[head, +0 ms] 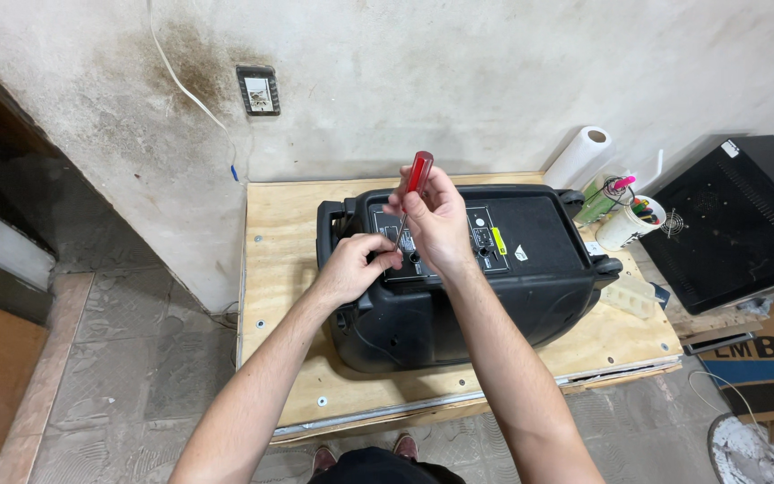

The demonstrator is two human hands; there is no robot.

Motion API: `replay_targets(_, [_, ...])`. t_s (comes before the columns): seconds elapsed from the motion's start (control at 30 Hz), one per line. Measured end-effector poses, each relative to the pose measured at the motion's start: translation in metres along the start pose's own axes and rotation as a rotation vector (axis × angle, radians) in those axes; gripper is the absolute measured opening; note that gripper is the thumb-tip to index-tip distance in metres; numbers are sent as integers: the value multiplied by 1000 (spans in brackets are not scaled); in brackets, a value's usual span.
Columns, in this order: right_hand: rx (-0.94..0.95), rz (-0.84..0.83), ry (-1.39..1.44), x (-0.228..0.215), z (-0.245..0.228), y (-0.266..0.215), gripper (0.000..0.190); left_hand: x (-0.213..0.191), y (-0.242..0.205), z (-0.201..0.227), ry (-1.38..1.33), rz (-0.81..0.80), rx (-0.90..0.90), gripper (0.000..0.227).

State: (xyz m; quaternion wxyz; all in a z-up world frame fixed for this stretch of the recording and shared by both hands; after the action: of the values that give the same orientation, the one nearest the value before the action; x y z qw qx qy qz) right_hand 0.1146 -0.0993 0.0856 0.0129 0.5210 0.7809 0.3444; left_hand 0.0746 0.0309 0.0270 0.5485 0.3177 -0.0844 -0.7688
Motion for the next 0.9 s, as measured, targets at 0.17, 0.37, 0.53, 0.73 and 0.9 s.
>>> replay_targets(0.17, [-16,44,57,12,-18,8,52,0,-2,1,41,-20,5,10])
replay_targets(0.37, [204,-119,398,20,28,7,64,6,-3,18,-34,-57,70,15])
replay_targets(0.53, [152,-176,373,26,17,12,72,2,-2,10,-37,-59,81,18])
replay_targets(0.73, [187,-58,247,4,36,-4,62,-3,-6,25,-74,-59,94,23])
replay_targets(0.9, [161,-70,249,21,16,-4,68,-2,-3,15,-57,-45,72,17])
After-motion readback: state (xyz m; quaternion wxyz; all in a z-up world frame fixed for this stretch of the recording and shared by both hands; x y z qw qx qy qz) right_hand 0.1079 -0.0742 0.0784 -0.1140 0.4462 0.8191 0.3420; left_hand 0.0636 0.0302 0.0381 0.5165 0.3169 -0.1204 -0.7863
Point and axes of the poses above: each hand's wrist, its own y-axis towards the middle knuckle, its own x-axis out of the palm, z = x × y, the point moved 10 cm from there along y, towards the middle knuckle, and after that the axes turned 6 degrees about -z, right-handed, at the moved point
